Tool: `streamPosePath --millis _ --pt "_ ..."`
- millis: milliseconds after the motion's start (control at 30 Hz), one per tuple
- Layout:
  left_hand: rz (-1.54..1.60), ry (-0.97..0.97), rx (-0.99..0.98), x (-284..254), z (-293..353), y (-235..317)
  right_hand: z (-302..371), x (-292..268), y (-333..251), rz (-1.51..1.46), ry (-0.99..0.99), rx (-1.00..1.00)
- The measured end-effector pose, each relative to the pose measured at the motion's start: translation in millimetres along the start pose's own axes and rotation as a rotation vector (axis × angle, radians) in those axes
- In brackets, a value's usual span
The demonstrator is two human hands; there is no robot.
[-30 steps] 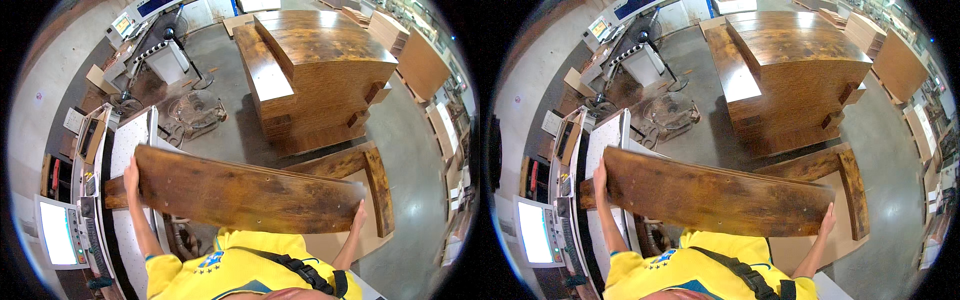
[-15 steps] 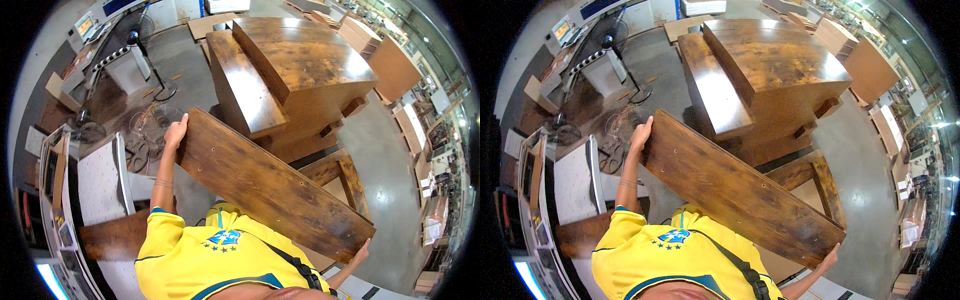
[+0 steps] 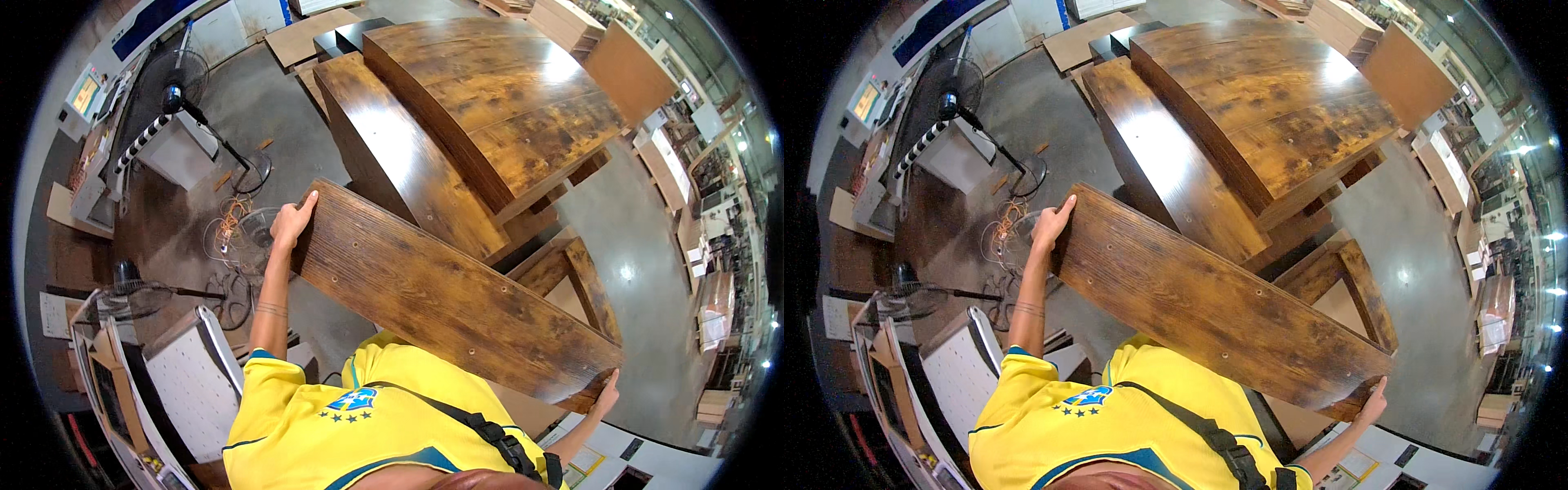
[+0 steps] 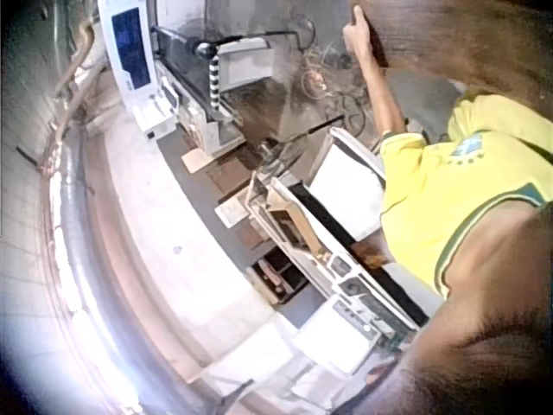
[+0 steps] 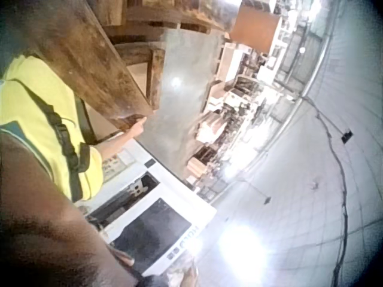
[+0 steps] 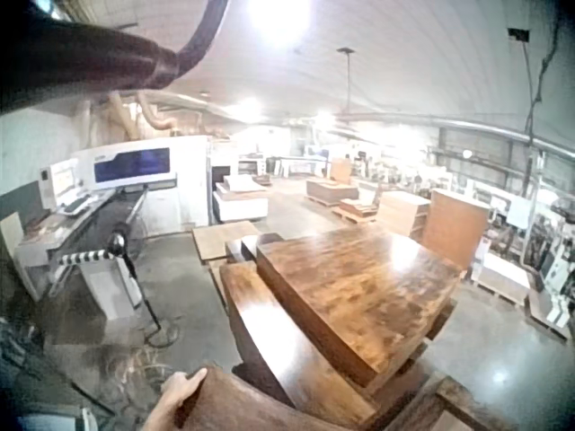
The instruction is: The person positions wood panels on a machine bed, uses a blow-gun to clear the surface, and stacks the panels on a nearby pile.
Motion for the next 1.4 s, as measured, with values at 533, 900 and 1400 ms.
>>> streamPosePath --millis 533,900,1400 --pt "-0.084 0.081 0.242 -41.7 -296.5 154.5 237.7 161.7 -93.2 -0.120 -0.103 0.427" --pt "-0.107 -0.053 0.304 19.5 -462.7 234.5 337.2 191.5 -175.3 0.032 0.018 0.485" --pt "-0.034 -0.336 0.552 124.8 -615.5 321.5 437.1 217.9 -274.0 0.116 0.128 0.376"
Point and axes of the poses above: each hand's wrist, its own z-axis away from the middle knuckle, its own x-axis out of the palm, y = z × x, the point moved 2 cm from there along -z, towards the middle knuckle, and after that the axes turned 15 degrees about y, right-handed, at the moved point
